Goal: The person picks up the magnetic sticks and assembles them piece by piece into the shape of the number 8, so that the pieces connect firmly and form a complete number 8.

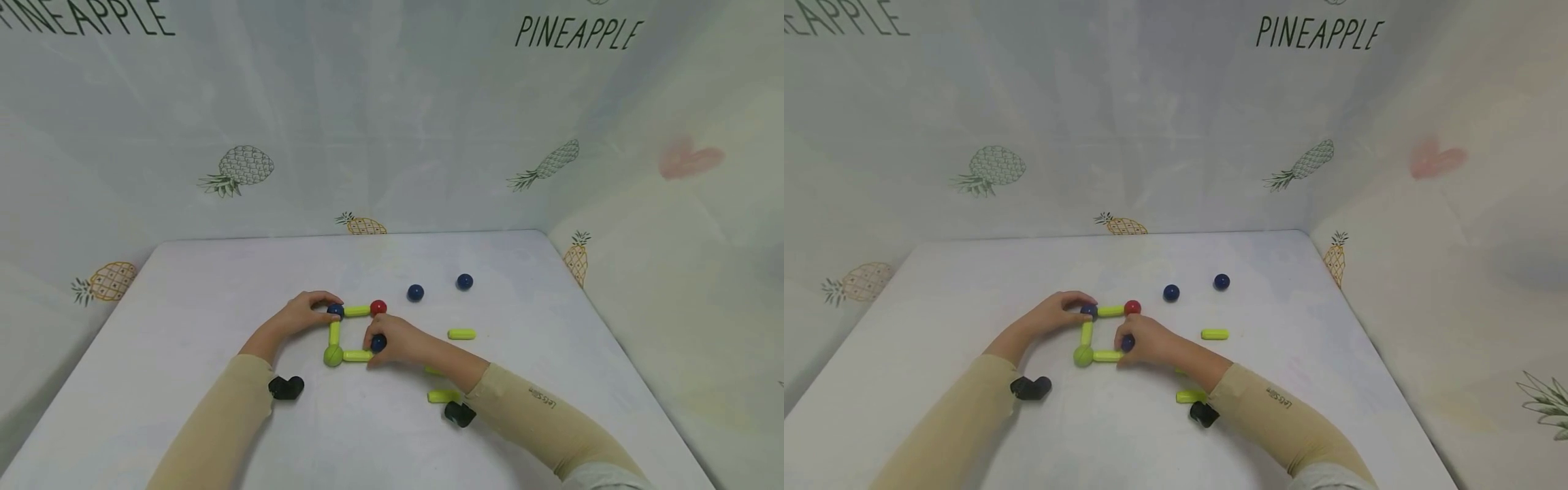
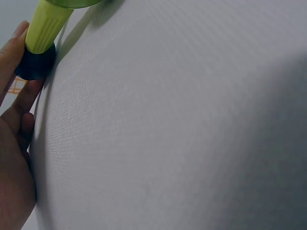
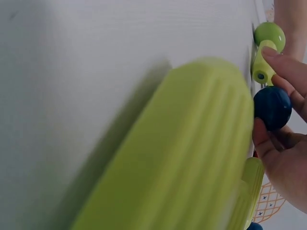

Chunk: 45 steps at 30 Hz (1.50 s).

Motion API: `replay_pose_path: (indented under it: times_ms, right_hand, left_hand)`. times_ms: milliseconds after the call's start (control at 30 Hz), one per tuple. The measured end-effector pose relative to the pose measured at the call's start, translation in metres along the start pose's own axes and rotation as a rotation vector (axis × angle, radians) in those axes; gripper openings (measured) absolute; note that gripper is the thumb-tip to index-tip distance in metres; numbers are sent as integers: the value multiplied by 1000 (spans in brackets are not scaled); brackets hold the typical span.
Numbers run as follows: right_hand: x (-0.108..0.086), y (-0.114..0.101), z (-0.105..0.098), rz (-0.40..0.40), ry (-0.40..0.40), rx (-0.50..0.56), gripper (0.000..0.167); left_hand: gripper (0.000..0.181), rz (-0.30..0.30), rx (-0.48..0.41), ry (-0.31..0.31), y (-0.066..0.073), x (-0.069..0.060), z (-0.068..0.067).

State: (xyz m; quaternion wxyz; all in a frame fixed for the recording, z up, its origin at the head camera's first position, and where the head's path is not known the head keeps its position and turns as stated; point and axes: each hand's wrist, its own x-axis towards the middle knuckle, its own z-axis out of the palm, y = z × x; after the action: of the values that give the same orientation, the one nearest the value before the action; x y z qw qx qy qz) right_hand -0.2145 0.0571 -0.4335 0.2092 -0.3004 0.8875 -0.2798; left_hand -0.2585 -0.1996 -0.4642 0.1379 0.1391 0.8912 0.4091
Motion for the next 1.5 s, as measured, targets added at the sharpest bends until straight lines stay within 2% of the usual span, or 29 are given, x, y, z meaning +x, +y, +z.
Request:
replay_pose_path:
  times_ms: [367,900,1500]
  right_hand:
    - [3,-1,2,8,-4,-44,23]
    - [-1,2,2,56,13,27,20]
    - [-5,3,0,49,41,78,19]
  left_hand:
    - [37,-6,-1,8,-1,1,1]
    - [38,-33,-12,4,-1,2,3]
    - [39,-19,5,5,-2,3,2]
